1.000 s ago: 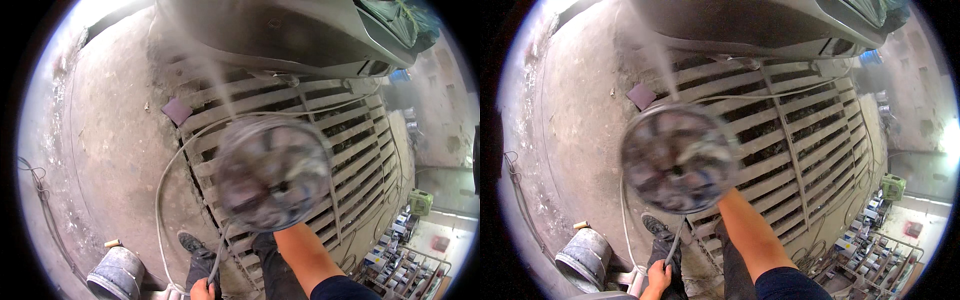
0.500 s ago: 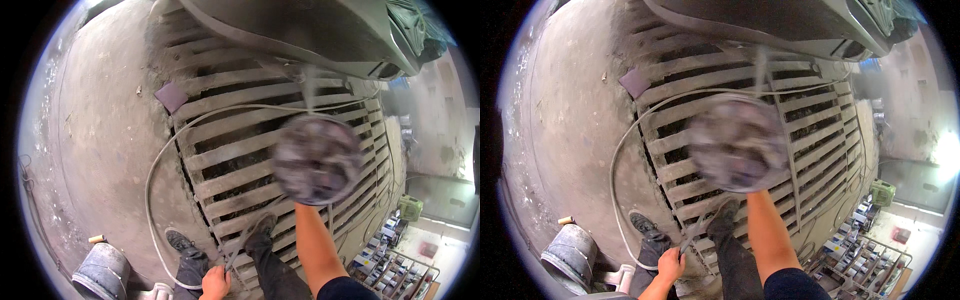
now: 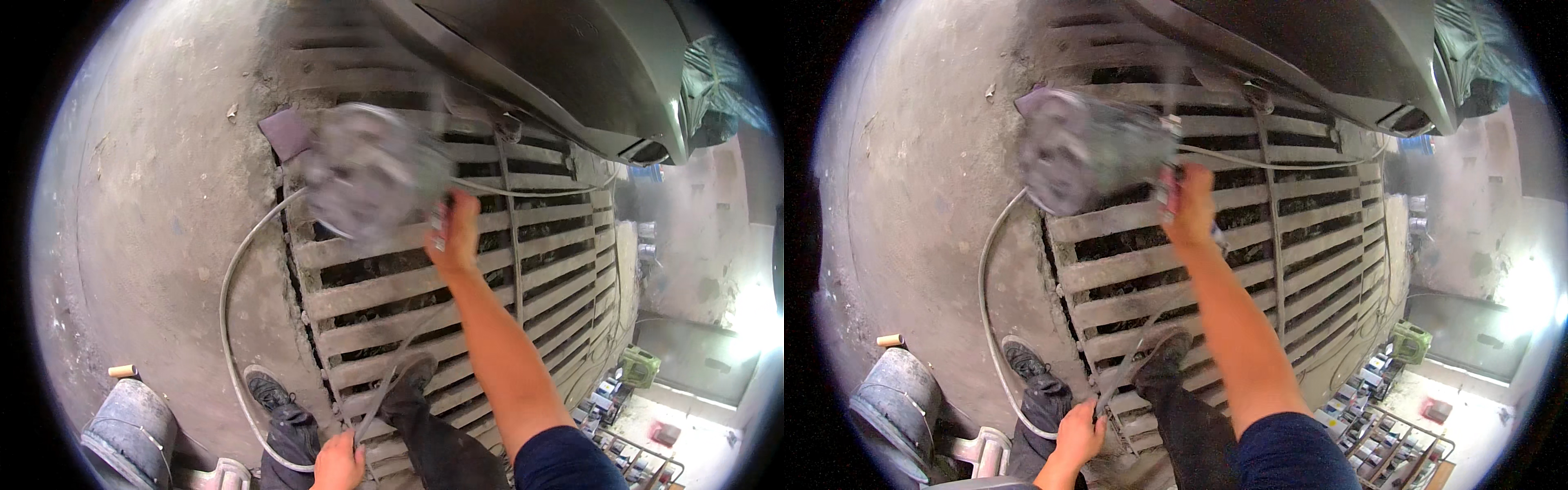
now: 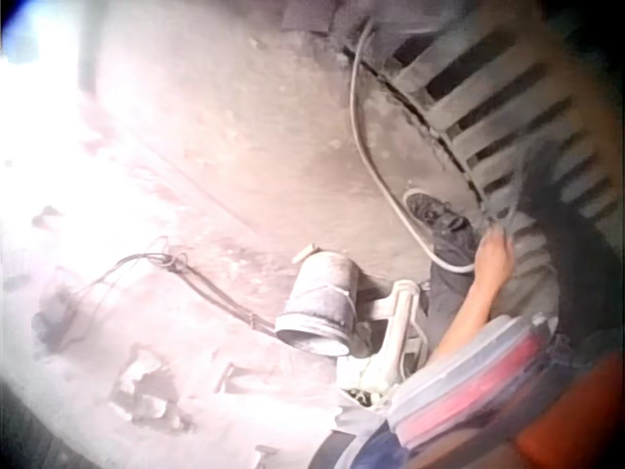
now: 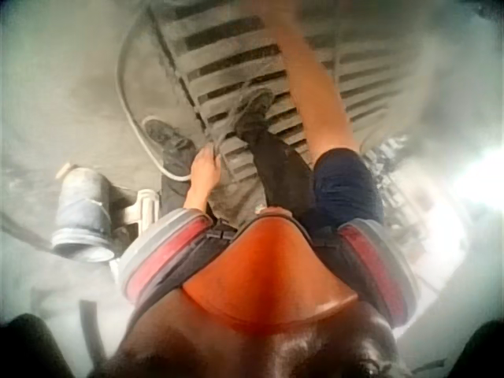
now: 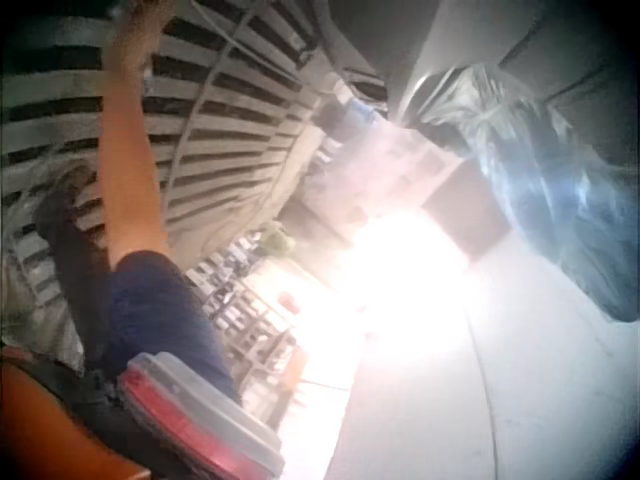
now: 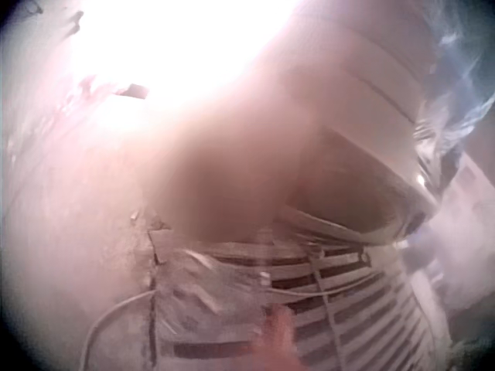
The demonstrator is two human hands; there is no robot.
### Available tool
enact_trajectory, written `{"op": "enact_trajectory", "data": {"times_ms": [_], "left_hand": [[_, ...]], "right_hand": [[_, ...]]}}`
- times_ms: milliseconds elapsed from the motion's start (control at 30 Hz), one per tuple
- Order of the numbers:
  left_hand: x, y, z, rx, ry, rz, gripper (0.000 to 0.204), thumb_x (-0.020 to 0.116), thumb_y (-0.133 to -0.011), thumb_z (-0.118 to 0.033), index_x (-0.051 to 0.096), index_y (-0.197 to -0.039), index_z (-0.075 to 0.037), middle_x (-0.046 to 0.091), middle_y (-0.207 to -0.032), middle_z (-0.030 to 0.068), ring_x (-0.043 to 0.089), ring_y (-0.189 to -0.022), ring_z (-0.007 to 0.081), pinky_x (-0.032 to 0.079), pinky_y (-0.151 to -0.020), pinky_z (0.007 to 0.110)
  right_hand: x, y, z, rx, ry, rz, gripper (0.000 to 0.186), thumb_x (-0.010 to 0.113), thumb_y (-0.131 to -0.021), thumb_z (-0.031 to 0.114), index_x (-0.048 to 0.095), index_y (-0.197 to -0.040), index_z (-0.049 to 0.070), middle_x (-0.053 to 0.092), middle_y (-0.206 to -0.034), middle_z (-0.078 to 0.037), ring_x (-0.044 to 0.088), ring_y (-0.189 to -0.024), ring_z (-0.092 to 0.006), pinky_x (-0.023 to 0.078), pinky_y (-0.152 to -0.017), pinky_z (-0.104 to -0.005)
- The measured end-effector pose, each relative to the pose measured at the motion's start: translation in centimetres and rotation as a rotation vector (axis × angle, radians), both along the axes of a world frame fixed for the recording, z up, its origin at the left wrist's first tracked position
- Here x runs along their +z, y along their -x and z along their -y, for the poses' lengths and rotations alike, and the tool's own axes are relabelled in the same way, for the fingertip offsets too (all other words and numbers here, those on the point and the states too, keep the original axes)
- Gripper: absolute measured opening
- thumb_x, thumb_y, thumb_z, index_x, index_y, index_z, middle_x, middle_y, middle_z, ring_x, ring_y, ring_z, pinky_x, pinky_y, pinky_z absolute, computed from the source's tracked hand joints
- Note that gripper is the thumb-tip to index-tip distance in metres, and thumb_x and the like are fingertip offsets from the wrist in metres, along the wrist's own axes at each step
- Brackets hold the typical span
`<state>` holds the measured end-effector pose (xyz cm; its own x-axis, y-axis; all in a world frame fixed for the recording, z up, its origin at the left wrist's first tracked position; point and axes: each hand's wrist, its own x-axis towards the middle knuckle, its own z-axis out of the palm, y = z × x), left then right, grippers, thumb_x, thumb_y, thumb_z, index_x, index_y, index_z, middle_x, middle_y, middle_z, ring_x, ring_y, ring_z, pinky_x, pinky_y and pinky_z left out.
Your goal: The person prepares a spray gun by pouring liquid from a plastic bottle into a funnel and then into the gun's cup. They attach the cup to the gun and walk to a car covered in plastic sheeting. The person then uses the spray gun to apply paint to the rear bumper of the car.
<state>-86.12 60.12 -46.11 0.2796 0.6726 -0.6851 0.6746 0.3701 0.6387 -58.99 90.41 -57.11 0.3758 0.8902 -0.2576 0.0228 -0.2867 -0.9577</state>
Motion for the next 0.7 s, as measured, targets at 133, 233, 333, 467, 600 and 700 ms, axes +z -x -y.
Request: {"op": "enact_trajectory", "data": {"times_ms": [133, 233, 333, 467, 600, 700], "left_hand": [[0.0, 1.0, 0.0, -0.007, 0.043, 0.022, 0.026, 0.061, -0.078, -0.019, 0.057, -0.099, -0.005, 0.061, -0.087, 0.0182, 0.058, -0.084, 0.0377, 0.046, -0.072, 0.045], [-0.5, 2.5, 0.4, -0.073, 0.072, -0.021, 0.022, 0.062, -0.076, -0.021, 0.059, -0.094, -0.007, 0.062, -0.085, 0.0165, 0.059, -0.081, 0.0374, 0.046, -0.070, 0.046], [-0.6, 4.1, 0.5, -0.119, 0.003, -0.135, 0.020, 0.064, -0.070, -0.019, 0.060, -0.087, -0.007, 0.063, -0.082, 0.0173, 0.062, -0.074, 0.0355, 0.048, -0.065, 0.046], [1.0, 7.0, 0.8, -0.121, 0.051, -0.361, 0.014, 0.063, -0.072, -0.018, 0.057, -0.079, -0.008, 0.062, -0.073, 0.0177, 0.060, -0.073, 0.0396, 0.046, -0.066, 0.048], [3.7, 9.1, 1.2, -0.201, -0.051, -0.440, 0.011, 0.061, -0.071, -0.015, 0.054, -0.074, -0.006, 0.060, -0.068, 0.0201, 0.059, -0.068, 0.0420, 0.045, -0.064, 0.051], [5.8, 8.5, 1.0, -0.202, -0.095, -0.550, 0.010, 0.058, -0.072, -0.013, 0.052, -0.073, -0.005, 0.059, -0.066, 0.0220, 0.058, -0.066, 0.0437, 0.045, -0.062, 0.053]], "right_hand": [[4.0, -5.0, 7.0, -0.061, 0.033, 0.539, 0.037, 0.059, -0.082, 0.025, 0.050, -0.114, 0.009, 0.053, -0.112, -0.010, 0.054, -0.097, -0.0279, 0.045, -0.077, -0.0414], [7.6, -7.5, 14.8, -0.146, 0.132, 0.796, 0.030, 0.056, -0.085, 0.023, 0.054, -0.111, 0.008, 0.055, -0.111, -0.011, 0.055, -0.096, -0.0278, 0.044, -0.081, -0.0393], [11.0, -7.2, 22.2, -0.161, 0.306, 1.013, 0.025, 0.053, -0.088, 0.021, 0.058, -0.108, 0.007, 0.057, -0.111, -0.011, 0.056, -0.094, -0.0278, 0.042, -0.085, -0.0373], [14.1, -4.8, 24.2, -0.119, 0.405, 0.675, 0.023, 0.050, -0.091, 0.021, 0.064, -0.102, 0.007, 0.060, -0.110, -0.010, 0.056, -0.096, -0.0279, 0.039, -0.092, -0.0358], [14.4, -4.4, 21.1, 0.042, 0.109, 0.328, 0.019, 0.055, -0.090, 0.014, 0.060, -0.106, 0.004, 0.062, -0.092, -0.004, 0.057, -0.085, -0.0167, 0.043, -0.077, -0.0300], [16.2, -5.6, 15.9, 0.184, -0.054, 0.233, 0.021, 0.057, -0.090, 0.013, 0.057, -0.109, 0.004, 0.060, -0.081, -0.001, 0.056, -0.074, -0.0121, 0.045, -0.067, -0.0264]]}}
